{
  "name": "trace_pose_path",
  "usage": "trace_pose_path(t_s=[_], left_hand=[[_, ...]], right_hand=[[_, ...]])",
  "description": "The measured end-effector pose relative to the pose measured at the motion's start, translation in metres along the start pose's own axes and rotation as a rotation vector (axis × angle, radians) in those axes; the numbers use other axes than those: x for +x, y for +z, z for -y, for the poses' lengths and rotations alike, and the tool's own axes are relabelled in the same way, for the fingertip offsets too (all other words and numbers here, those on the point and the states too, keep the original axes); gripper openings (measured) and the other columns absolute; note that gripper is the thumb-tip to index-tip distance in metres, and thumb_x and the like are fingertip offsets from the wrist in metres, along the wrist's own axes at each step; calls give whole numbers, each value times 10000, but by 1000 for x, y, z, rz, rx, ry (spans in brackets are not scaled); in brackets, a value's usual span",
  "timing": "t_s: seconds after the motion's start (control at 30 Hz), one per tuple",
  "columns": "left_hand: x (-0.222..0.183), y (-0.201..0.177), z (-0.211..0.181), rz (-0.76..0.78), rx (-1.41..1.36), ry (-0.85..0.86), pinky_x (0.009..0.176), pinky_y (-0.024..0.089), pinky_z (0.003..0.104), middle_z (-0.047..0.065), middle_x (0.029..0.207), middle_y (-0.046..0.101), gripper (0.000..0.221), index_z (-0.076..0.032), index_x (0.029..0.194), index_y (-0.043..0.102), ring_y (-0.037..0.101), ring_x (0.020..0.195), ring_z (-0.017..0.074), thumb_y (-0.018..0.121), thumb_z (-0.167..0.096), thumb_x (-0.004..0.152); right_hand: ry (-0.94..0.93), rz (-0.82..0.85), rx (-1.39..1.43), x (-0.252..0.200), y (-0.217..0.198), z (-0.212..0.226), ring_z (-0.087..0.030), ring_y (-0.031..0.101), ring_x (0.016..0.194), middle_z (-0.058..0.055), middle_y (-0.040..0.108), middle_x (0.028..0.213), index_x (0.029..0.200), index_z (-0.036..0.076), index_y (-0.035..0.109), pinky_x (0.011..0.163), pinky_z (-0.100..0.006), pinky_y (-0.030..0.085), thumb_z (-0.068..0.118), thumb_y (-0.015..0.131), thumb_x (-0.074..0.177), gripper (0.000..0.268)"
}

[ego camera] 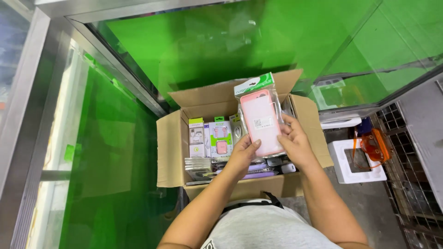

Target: Inventorying and organizing phone cases and accessories from a shipping box onto a retail display counter.

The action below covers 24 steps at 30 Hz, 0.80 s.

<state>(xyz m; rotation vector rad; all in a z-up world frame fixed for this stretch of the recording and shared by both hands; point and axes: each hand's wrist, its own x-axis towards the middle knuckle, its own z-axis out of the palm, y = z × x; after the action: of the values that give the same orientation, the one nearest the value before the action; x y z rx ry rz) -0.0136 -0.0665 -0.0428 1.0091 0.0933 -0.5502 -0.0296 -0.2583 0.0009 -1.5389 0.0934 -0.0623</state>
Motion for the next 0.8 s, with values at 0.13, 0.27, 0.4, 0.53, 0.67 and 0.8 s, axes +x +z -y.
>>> trace_pose_path(t_s=[0.13,0.27,0.4,0.53,0.67,0.8], left_hand=[[-14,17,-32,52,-78,344,1041,503,317,102,1239,691,262,26,1307,578,631,1144,144,587,-106,1081],[-34,26,-64,10,-79,382,1040,493,313,89,1238,690,258,2,1293,584,627,1151,136,581,-116,1064],[-45,26,-77,-60,-171,363,1018,505,333,89,1244,682,292,-19,1300,573,639,1146,150,594,-119,1026],[-43,20,-71,-43,-224,446,1044,505,340,104,1291,660,301,-18,1327,554,629,1192,166,607,-110,1045],[-47,23,-74,-40,-212,415,993,524,372,112,1292,657,305,-15,1341,540,632,1173,193,594,-104,1053],[-51,30,-76,-29,-231,407,1039,535,388,102,1324,642,372,-44,1364,497,635,1210,188,588,-56,1004]], right_hand=[[-175,23,104,-15,27,48,-173,594,1195,-131,482,1448,1528,19,321,941,-314,563,-102,650,863,752],[-279,2,2,-26,39,69,-177,608,1196,-143,473,1485,1454,25,440,957,-313,568,-55,734,847,679],[-321,13,-315,-27,44,69,-200,640,1117,-154,523,1491,1158,28,658,913,-312,553,-28,789,819,369],[-192,-6,-34,-23,43,41,-179,654,1161,-163,556,1461,992,5,694,936,-328,591,-51,736,876,136],[-141,-33,183,-23,52,37,-199,683,1080,-165,586,1419,953,-7,688,889,-364,621,-63,727,861,115],[-149,-70,260,-22,54,37,-199,661,1164,-148,612,1394,1029,-25,698,996,-354,580,-70,717,891,147]])
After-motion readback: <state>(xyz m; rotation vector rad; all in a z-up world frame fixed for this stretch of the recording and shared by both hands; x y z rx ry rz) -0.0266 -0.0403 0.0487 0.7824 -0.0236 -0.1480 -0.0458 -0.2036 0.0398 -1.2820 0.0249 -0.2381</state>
